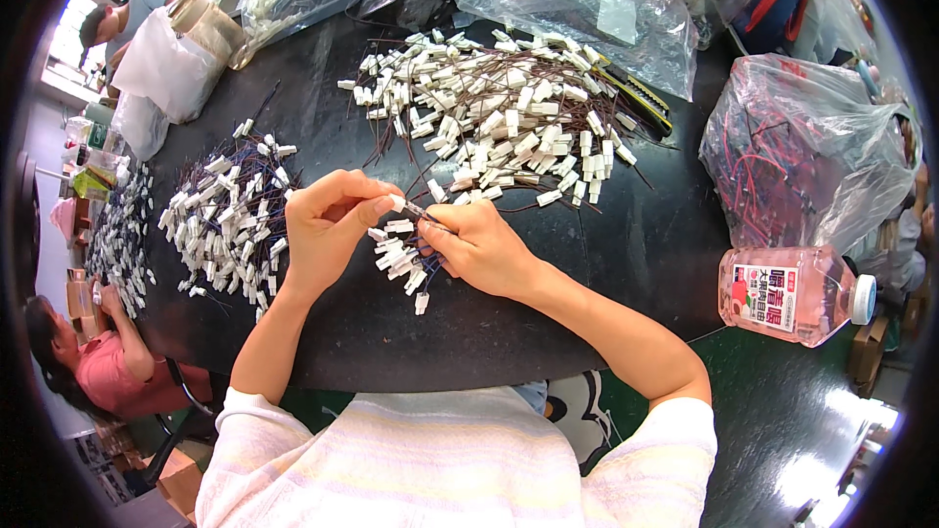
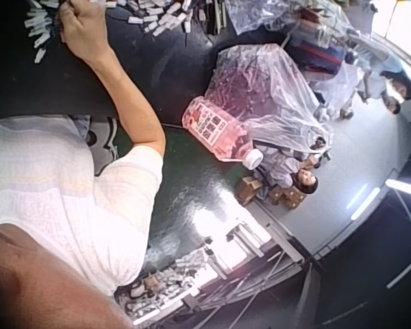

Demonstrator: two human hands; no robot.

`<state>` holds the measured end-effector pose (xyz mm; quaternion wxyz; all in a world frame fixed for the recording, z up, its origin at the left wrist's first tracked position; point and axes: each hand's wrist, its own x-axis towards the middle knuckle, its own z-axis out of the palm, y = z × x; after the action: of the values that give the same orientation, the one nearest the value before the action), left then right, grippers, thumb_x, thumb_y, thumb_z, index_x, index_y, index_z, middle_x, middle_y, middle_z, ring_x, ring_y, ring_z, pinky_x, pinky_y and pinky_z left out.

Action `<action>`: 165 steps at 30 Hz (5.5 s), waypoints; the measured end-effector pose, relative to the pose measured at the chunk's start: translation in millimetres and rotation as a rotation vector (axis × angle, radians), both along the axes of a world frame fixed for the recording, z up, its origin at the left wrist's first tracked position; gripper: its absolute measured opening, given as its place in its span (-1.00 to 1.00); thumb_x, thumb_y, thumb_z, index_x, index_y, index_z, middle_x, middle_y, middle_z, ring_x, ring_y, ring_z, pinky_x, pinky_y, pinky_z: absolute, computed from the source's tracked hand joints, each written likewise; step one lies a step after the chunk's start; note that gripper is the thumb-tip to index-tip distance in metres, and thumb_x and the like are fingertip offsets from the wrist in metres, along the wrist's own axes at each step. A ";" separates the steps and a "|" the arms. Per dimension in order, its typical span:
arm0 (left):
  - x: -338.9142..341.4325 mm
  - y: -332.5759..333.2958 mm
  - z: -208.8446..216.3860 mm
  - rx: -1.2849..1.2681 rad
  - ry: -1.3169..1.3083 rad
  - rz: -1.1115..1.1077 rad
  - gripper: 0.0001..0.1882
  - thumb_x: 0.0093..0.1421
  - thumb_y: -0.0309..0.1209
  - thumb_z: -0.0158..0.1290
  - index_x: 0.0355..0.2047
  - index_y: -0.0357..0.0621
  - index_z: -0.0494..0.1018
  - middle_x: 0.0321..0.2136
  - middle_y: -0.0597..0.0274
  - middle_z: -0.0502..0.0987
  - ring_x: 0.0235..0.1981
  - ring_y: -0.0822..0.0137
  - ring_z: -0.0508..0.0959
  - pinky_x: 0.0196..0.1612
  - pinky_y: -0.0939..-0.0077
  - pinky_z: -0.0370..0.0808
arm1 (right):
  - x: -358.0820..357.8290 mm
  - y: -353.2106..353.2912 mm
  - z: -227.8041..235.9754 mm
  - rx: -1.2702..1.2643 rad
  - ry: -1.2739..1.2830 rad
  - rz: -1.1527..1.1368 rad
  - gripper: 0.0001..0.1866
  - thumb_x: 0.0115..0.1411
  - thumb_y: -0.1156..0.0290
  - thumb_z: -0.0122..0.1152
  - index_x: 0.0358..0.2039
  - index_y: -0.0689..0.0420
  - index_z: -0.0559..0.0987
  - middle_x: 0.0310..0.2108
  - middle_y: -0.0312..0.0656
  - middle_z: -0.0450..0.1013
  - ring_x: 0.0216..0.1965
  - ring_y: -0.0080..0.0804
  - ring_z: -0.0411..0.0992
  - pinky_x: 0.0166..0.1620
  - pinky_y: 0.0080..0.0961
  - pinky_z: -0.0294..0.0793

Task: The person assembles small electrical wire connectors and wire bundles by hand at a workstation.

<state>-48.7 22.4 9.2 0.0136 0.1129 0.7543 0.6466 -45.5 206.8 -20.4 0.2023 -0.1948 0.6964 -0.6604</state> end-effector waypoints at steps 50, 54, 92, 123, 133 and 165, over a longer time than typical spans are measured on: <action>14.9 -1.9 17.7 -0.091 0.062 0.325 -0.89 0.05 -0.55 0.07 -0.38 -0.21 0.40 -0.60 0.35 0.38 -0.70 0.62 0.33 -0.68 0.72 0.23 | -0.8 3.8 8.4 -0.401 -0.370 -0.185 -0.68 0.27 0.29 -0.21 -0.30 0.28 0.45 -0.70 -0.24 0.31 -0.78 -0.77 -0.06 -0.71 -0.77 -0.12; 11.4 -55.7 54.0 -0.149 0.163 0.549 -0.90 0.09 -0.51 0.05 -0.35 -0.18 0.40 -0.70 0.41 0.32 -0.77 0.70 0.23 -0.76 0.79 0.08 | -3.1 10.3 15.5 -0.366 -0.344 -0.246 -0.71 0.26 0.29 -0.17 -0.35 0.23 0.46 -0.75 -0.33 0.24 -0.78 -0.78 -0.01 -0.71 -0.76 -0.09; 22.8 15.9 -17.9 -0.466 0.468 -0.134 -0.39 -0.13 -0.51 0.16 -0.01 -0.26 0.24 -0.10 -0.04 0.35 0.02 0.01 0.29 0.05 0.26 0.26 | 4.7 -5.0 13.8 -0.387 -0.309 -0.192 -0.81 0.22 0.38 -0.04 -0.40 0.22 0.46 -0.66 -0.33 0.32 -0.78 -0.78 -0.02 -0.71 -0.77 -0.11; 21.1 -23.3 -17.9 0.386 -0.528 -0.213 -0.88 0.12 -0.56 -0.02 -0.33 -0.39 0.37 -0.50 0.08 0.50 -0.61 0.46 0.46 -0.64 0.74 0.30 | 5.2 -2.4 11.4 -0.216 -0.393 -0.017 -0.73 0.16 0.43 -0.09 -0.15 0.27 0.35 -0.64 -0.26 0.35 -0.70 -0.77 0.13 -0.63 -0.80 0.04; 18.1 -32.6 -29.5 0.471 -0.446 -0.244 -0.85 0.10 -0.53 0.03 -0.33 -0.36 0.36 -0.37 0.03 0.51 -0.47 0.42 0.49 -0.50 0.67 0.39 | 3.7 -2.6 18.8 0.038 -0.360 0.188 -0.69 0.19 0.40 -0.13 -0.56 0.28 0.50 -0.78 -0.28 0.34 -0.71 -0.67 0.26 -0.61 -0.71 0.16; 23.1 -31.8 -28.3 0.403 -0.390 -0.208 -0.88 0.09 -0.59 0.02 -0.34 -0.38 0.39 -0.40 0.04 0.51 -0.51 0.47 0.48 -0.52 0.71 0.39 | 3.8 -3.3 22.9 0.039 -0.376 0.234 -0.69 0.12 0.43 -0.13 -0.65 0.30 0.47 -0.79 -0.30 0.28 -0.75 -0.66 0.20 -0.65 -0.69 0.15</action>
<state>-25.6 -9.4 -19.0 0.2017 0.0637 0.5784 0.7878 -41.7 203.5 2.5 0.4075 -0.1437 0.6319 -0.6435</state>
